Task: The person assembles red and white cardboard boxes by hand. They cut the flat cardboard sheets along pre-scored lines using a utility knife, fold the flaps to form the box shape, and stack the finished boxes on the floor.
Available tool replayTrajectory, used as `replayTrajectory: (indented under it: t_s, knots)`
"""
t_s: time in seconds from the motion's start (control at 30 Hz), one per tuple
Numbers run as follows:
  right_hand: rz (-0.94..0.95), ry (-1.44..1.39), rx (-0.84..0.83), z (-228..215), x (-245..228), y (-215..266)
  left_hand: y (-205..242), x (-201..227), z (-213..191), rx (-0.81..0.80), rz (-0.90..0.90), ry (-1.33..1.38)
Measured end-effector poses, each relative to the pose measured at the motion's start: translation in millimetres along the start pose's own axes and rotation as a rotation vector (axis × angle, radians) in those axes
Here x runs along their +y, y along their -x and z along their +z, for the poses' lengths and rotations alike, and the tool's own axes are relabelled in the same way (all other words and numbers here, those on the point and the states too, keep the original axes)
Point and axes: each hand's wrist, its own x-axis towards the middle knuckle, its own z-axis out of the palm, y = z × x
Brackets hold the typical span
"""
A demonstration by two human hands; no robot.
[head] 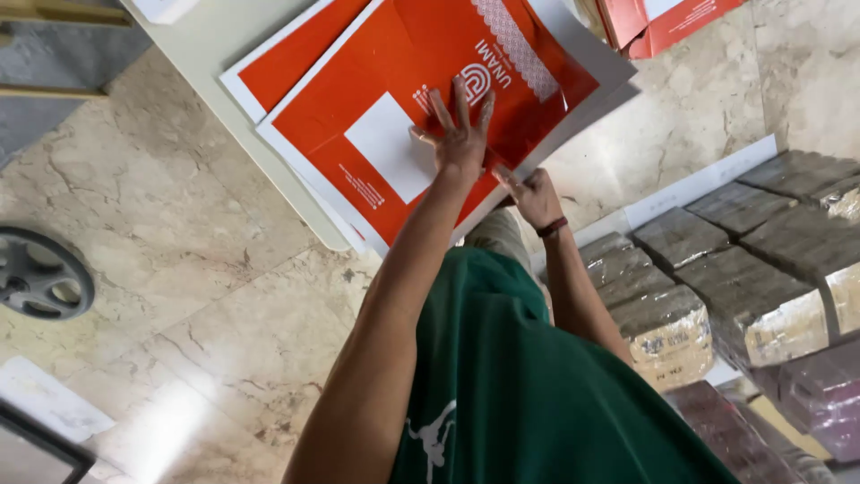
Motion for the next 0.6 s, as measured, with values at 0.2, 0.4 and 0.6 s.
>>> replayTrajectory:
  t_s: [0.2, 0.4, 0.6]
  knots:
    - [0.321, -0.291, 0.067, -9.2, 70.5, -19.1, -18.5, -19.3, 1.2, 0.081, 0.042, -0.051]
    - [0.515, -0.609, 0.095, 1.9, 4.3, -13.3, 27.1, -59.0, 7.3, 0.154, 0.169, 0.151]
    - [0.111, 0.088, -0.065, -5.2, 29.4, -21.8, 39.3, -42.8, 25.1, 0.2, -0.004, -0.04]
